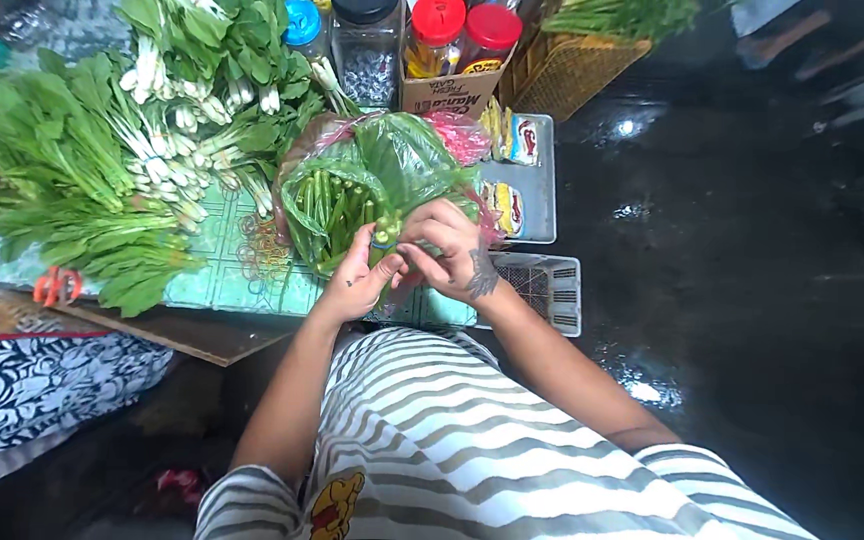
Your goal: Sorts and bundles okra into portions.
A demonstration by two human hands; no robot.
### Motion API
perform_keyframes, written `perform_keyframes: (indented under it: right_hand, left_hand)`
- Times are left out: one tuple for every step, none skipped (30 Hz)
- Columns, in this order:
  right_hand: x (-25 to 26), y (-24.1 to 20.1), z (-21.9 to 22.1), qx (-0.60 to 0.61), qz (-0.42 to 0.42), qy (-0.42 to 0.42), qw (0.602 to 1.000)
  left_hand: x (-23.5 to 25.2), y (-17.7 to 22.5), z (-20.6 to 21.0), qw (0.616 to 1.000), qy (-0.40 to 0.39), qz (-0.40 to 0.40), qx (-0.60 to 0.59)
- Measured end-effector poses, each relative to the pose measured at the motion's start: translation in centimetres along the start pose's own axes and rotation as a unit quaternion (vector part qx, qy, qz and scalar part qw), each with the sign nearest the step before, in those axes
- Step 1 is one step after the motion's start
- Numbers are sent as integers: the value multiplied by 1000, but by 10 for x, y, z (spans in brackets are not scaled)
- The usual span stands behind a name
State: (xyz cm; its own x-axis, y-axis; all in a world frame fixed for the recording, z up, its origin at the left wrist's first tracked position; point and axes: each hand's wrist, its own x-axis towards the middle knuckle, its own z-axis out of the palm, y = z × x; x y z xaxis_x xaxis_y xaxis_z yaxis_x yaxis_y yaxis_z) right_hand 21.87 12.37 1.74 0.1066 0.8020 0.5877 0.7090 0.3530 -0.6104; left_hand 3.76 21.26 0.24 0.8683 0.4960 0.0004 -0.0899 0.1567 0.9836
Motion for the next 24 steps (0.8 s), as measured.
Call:
perform_keyframes:
  right_hand:
    - [-1,0,-1,-6,-13,-35,999]
    - [-3,-1,-3,9,-25,-67,997]
    - [-4,-2,-6,54,-30,-92,994]
    - [-6,-3,-9,129,-24,-113,985]
    - [-9,-5,-13,214,-4,-136,967]
    - [-13,-5,-18,298,28,-156,941]
    - [-17,-5,-22,379,68,-168,908]
    - [-20,-4,-26,446,104,-166,873]
    - [-23,-3,-29,500,130,-152,843]
    - [-24,-3,-30,549,151,-120,813]
    - [-25,-4,-29,594,163,-87,783]
    - [-24,-3,-27,637,168,-57,750]
    - [-23,-3,-23,670,171,-19,722]
    - [-22,-3,-17,690,170,23,703]
    - [-21,-3,-12,703,168,63,688]
    - [-20,-2,-6,709,169,95,678]
    - [-20,-1,-2,713,173,119,669]
    - [-20,0,1,714,179,138,663]
    - [-20,1,4,716,182,156,655]
    - [-19,2,6,717,182,166,652]
    - [-20,3,7,712,183,165,657]
    - [-23,4,8,706,190,160,663]
    - [-25,5,8,694,202,143,676]
    - [-27,5,8,680,216,116,691]
  left_hand:
    - [-2,-2,1,1000,3,-2,-7]
    - [-4,-3,1,1000,9,-3,-23]
    - [-7,-4,1,999,18,-5,-49]
    - [-9,-6,0,996,29,-9,-84]
    - [-11,-7,-1,991,34,-10,-126]
    - [-12,-9,-2,985,30,-9,-170]
    - [-13,-11,-3,978,20,-10,-207]
    - [-14,-13,-3,972,11,-13,-234]
    - [-16,-16,-1,966,9,-15,-259]
    - [-17,-19,2,959,10,-12,-282]
    - [-19,-21,6,952,13,-5,-306]
    - [-19,-24,9,943,15,4,-331]
    - [-19,-26,14,936,17,15,-352]
    - [-18,-28,18,929,13,26,-369]
    - [-17,-29,22,924,6,33,-381]
    - [-15,-29,27,923,3,40,-383]
    - [-14,-30,31,926,7,45,-375]
    - [-13,-29,34,932,15,50,-359]
    - [-12,-28,36,940,25,57,-336]
    - [-10,-25,36,949,37,67,-305]
    - [-8,-21,36,958,50,75,-271]
    - [-7,-17,37,968,60,83,-231]
    - [-5,-12,37,975,68,92,-189]
    - [-3,-7,38,981,73,101,-145]
